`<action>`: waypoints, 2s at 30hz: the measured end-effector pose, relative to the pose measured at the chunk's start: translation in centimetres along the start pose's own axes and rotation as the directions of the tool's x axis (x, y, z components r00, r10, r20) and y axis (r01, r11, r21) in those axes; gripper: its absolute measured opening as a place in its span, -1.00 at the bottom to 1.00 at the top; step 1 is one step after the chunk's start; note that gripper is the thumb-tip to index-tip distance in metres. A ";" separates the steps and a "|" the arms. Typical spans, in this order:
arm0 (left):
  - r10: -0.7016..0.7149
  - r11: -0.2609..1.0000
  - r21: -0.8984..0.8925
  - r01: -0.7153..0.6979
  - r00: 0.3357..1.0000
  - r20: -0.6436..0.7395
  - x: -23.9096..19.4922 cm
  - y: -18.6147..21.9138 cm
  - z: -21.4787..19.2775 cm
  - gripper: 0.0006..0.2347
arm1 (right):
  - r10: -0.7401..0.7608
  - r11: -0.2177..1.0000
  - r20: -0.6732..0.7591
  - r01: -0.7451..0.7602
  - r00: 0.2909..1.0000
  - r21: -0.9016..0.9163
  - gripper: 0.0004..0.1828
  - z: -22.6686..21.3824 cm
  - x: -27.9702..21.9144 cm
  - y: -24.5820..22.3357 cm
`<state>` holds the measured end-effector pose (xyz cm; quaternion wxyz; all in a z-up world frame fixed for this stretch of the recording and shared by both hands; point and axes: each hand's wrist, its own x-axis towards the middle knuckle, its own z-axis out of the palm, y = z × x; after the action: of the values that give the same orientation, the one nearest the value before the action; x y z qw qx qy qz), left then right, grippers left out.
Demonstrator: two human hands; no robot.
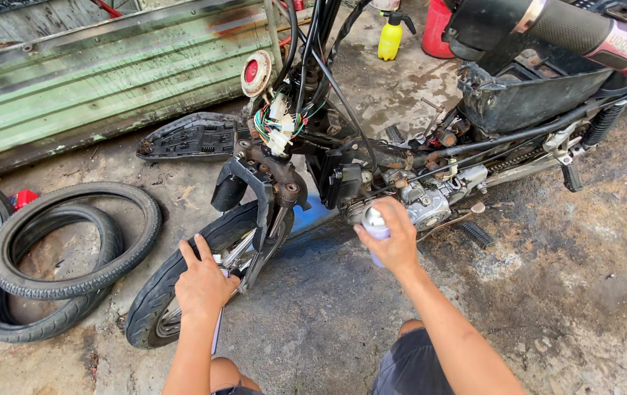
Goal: The person sprays a cleaning agent from two aerosol cans onto various parts of a disassembled motorcycle, including the engine, frame, handlebars, and front fork. The person moves around the bike to reach different areas while applying the spray.
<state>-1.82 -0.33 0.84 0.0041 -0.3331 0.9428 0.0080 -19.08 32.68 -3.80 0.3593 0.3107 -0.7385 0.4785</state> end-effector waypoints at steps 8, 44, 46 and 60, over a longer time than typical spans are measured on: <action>-0.002 1.000 0.016 0.002 1.000 -0.003 0.0 0.2 0.5 -0.04 | 0.158 0.979 0.328 -0.104 0.931 -0.177 -0.44 -0.3 -3.4 0.9; -0.013 1.000 0.023 0.013 1.000 0.002 0.1 0.2 0.4 -0.02 | 0.179 0.968 0.147 -0.147 0.973 -0.205 -0.48 -2.5 7.0 -4.7; -0.013 1.000 0.018 0.013 1.000 0.001 0.1 0.3 0.4 -0.02 | 0.160 0.967 0.142 -0.127 0.977 -0.219 -0.47 -2.3 6.7 -4.6; -0.058 0.998 0.023 0.058 0.998 -0.011 3.6 0.1 2.7 0.01 | 0.200 0.980 0.068 -0.201 0.977 -0.002 -0.29 -5.1 7.9 -8.3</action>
<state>-4.74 -2.46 -1.87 0.0033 -0.3604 0.9328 -0.0046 -15.59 33.67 8.23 0.2832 0.2515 -0.7768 0.5031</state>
